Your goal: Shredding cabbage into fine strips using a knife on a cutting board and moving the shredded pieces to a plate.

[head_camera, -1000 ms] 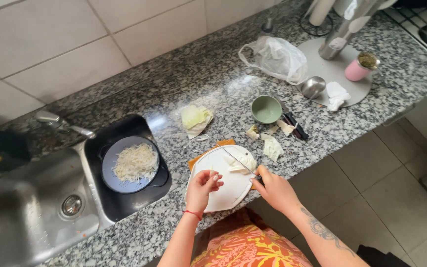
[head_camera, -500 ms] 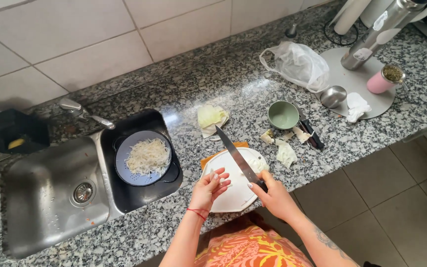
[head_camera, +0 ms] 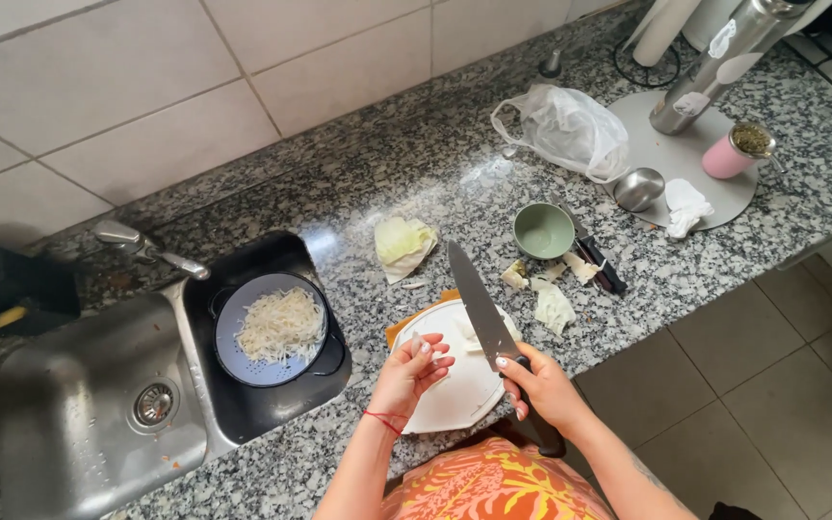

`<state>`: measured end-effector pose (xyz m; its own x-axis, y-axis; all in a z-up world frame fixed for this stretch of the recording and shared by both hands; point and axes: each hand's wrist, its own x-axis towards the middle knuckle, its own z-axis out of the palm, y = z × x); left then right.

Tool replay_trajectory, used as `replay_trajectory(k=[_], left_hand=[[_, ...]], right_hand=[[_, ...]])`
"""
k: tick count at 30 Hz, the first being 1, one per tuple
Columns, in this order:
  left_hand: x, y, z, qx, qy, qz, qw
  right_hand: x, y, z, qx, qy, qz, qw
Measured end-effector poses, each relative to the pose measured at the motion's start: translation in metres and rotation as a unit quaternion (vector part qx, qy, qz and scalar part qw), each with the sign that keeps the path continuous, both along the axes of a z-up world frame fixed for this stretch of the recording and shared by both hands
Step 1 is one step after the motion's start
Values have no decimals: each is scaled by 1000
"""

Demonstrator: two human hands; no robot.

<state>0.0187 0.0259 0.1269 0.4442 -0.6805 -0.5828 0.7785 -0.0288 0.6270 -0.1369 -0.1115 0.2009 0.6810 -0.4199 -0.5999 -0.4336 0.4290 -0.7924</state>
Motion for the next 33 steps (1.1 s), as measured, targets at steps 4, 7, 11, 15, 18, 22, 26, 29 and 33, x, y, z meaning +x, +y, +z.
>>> replay_trajectory(k=[4,7,11,15,18,22,26,29,33], left_hand=[[-2,-13,-1,-7,16,-19,1000],[-4,-21,14,-57,84,-37,994],[-7,-23,11,-124,206,-33,970],[-9,-19,17,-147,248,-36,957],[-13,-15,21,-136,240,-33,961],[-24,-10,39,-75,163,-39,983],[-35,-4,40,-60,107,-36,992],[-42,1,47,-84,112,-49,989],[-48,7,30,-47,72,-96,992]], right_hand=[[-5,-5,-11,108,-58,-46,991],[-7,-8,-19,210,-76,-66,972],[-9,-9,-23,233,-105,-89,963],[-12,-8,-14,196,-106,-93,970],[-13,-3,-1,165,-90,-95,978],[-14,4,4,90,-82,-98,988],[-6,12,13,-60,-22,-115,991],[0,14,13,-116,-28,-115,986],[14,16,39,-182,28,-42,982]])
